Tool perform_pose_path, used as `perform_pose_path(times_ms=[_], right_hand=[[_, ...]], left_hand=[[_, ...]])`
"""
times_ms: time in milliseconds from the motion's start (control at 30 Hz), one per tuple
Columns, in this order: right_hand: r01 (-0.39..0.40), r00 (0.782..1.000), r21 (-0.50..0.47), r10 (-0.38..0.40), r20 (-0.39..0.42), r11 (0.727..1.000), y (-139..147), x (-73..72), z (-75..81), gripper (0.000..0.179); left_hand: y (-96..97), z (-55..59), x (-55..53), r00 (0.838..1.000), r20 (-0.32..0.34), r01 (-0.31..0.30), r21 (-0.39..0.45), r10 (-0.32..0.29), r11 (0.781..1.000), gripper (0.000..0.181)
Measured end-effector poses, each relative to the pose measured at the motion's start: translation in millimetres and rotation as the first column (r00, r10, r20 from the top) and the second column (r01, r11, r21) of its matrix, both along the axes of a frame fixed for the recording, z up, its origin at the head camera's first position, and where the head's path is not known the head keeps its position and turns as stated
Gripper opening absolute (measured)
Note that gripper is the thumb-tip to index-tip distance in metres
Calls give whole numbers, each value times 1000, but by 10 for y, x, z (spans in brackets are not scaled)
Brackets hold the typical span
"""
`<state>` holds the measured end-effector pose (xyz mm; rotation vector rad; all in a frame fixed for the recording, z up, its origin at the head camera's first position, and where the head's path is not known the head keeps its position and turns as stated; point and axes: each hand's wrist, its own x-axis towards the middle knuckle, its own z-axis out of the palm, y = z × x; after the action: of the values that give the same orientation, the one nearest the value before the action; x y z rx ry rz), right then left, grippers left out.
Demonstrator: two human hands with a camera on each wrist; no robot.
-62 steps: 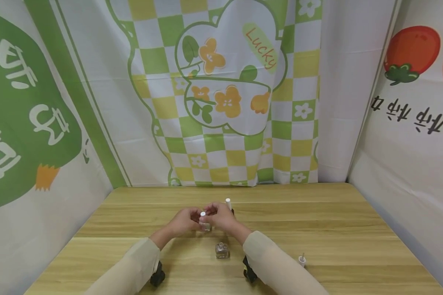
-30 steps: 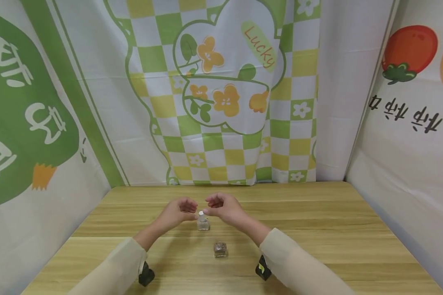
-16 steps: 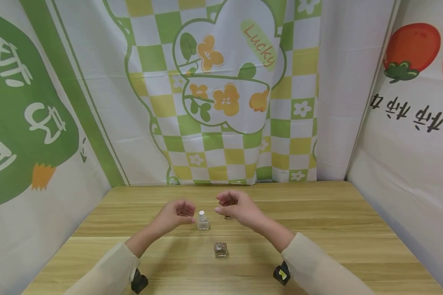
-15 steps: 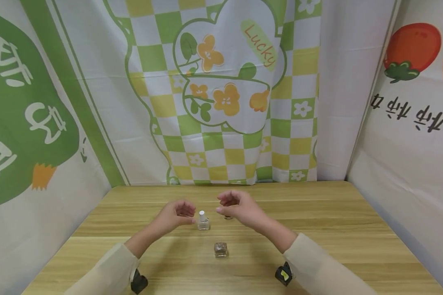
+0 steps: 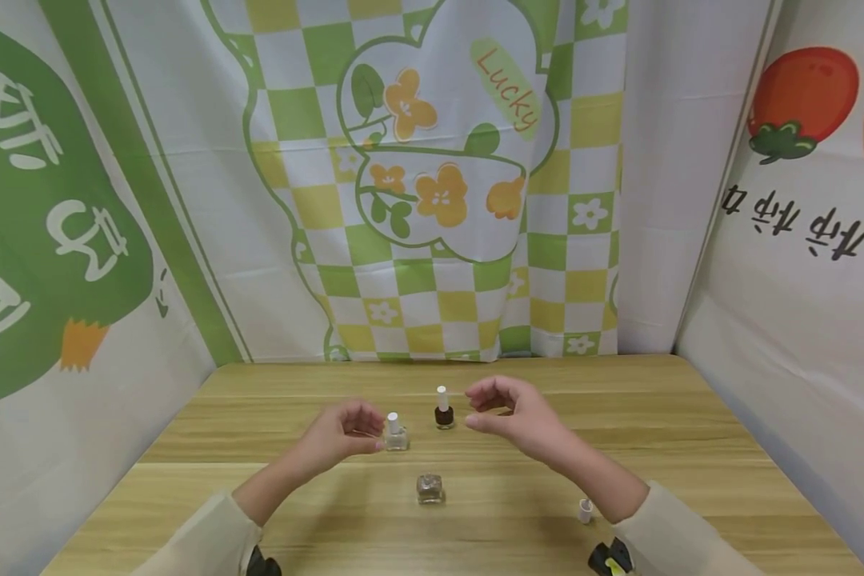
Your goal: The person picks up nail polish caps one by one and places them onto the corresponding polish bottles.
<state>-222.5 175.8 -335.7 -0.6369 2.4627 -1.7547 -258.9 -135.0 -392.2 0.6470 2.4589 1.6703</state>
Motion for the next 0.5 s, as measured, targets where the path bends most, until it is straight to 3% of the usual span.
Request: perform_pose_path(times_ms=[267,500], right_hand=[[17,1000,9,-18,23,1000,251,102,-68,40],[71,997,34,-71,-4,997,518,164,-162,38]], left_hand=[[84,-55,112,998,14,61,-13,-61,998,30],[162,-96,159,995,21,99,-20,-98,995,30]])
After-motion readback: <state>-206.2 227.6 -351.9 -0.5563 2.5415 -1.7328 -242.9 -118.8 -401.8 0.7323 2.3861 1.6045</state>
